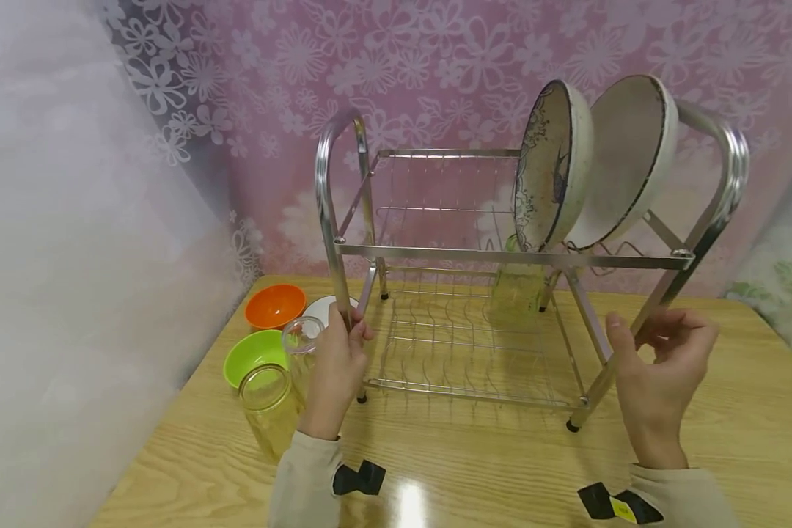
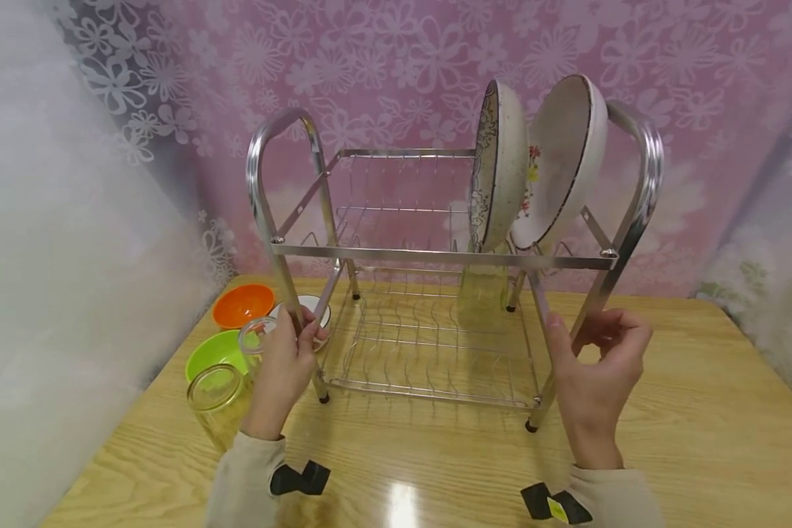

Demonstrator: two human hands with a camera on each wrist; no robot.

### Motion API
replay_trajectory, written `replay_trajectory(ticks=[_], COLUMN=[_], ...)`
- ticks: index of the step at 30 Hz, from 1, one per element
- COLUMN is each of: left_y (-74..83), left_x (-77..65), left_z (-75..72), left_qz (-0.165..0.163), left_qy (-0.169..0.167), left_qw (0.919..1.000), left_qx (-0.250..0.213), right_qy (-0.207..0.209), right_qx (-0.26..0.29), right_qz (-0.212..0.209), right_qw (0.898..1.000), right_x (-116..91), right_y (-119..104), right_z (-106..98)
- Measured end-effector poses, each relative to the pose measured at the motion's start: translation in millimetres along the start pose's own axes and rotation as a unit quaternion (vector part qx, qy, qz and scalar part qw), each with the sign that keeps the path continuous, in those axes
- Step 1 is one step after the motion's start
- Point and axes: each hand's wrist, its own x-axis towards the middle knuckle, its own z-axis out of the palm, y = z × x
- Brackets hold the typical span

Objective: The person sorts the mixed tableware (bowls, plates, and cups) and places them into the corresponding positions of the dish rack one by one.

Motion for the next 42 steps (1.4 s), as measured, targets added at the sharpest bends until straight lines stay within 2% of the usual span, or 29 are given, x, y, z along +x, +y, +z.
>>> replay_trajectory(ticks=[2, 4, 6, 8, 11, 13, 16, 19, 22, 27, 30, 33, 37, 40, 42], left_y=[-1.1, -2.3, -3.6, -4.4, -5.2, -5.0, -4.5, -3.8, -1.3, 1.9, 2.4, 1.8, -5.8, -17.6, -29.3], left_x=[-0.8, -1.5, -2.5, -2.6, -1.4, -0.2, 1.0, 1.6, 1.9, -4.6, -13.4, -26.3, -46.0, -58.7, -64.2], left_z=[1.1, 2.2, 3.2, 3.8, 4.0, 4.0, 3.8, 3.1, 3.9, 2.0, -6.3, -20.8, -49.4, -72.2, -84.2], left_qz=[-0.001, 0.001, 0.004, 0.010, 0.019, 0.024, 0.028, 0.030, 0.024, 0.019, 0.048, 0.112, 0.203, 0.201, 0.177], left_qy=[-0.001, 0.001, 0.001, 0.005, 0.007, 0.010, 0.011, 0.012, 0.012, 0.021, 0.033, 0.051, 0.100, 0.138, 0.151], left_qw=[1.0000, 1.0000, 1.0000, 0.9999, 0.9998, 0.9997, 0.9996, 0.9995, 0.9996, 0.9994, 0.9962, 0.9862, 0.9635, 0.9565, 0.9572], left_qx=[0.003, 0.007, 0.008, 0.006, 0.003, -0.001, -0.003, -0.003, -0.006, 0.019, 0.064, 0.110, 0.143, 0.160, 0.172], right_qy=[-0.025, -0.041, -0.048, -0.050, -0.048, -0.052, -0.067, -0.095, -0.135, -0.162, -0.183, -0.209, -0.216, -0.223, -0.228], right_qx=[-0.007, -0.026, -0.041, -0.054, -0.073, -0.077, -0.088, -0.072, -0.037, 0.004, 0.013, 0.023, 0.032, 0.045, 0.055], right_qz=[0.070, 0.136, 0.176, 0.195, 0.184, 0.198, 0.242, 0.284, 0.284, 0.244, 0.211, 0.185, 0.176, 0.169, 0.164], right_qw=[0.997, 0.990, 0.982, 0.978, 0.979, 0.976, 0.964, 0.951, 0.948, 0.956, 0.960, 0.960, 0.960, 0.959, 0.958], right_x=[-2, -5, -6, -7, -8, -9, -12, -15, -15, -19, -21, -21, -21, -20, -19], right_y=[10, 17, 22, 25, 27, 27, 25, 25, 27, 36, 42, 45, 47, 47, 48], right_z=[-1, -2, -2, -1, 3, 4, 3, -1, -6, -10, -12, -16, -18, -18, -17])
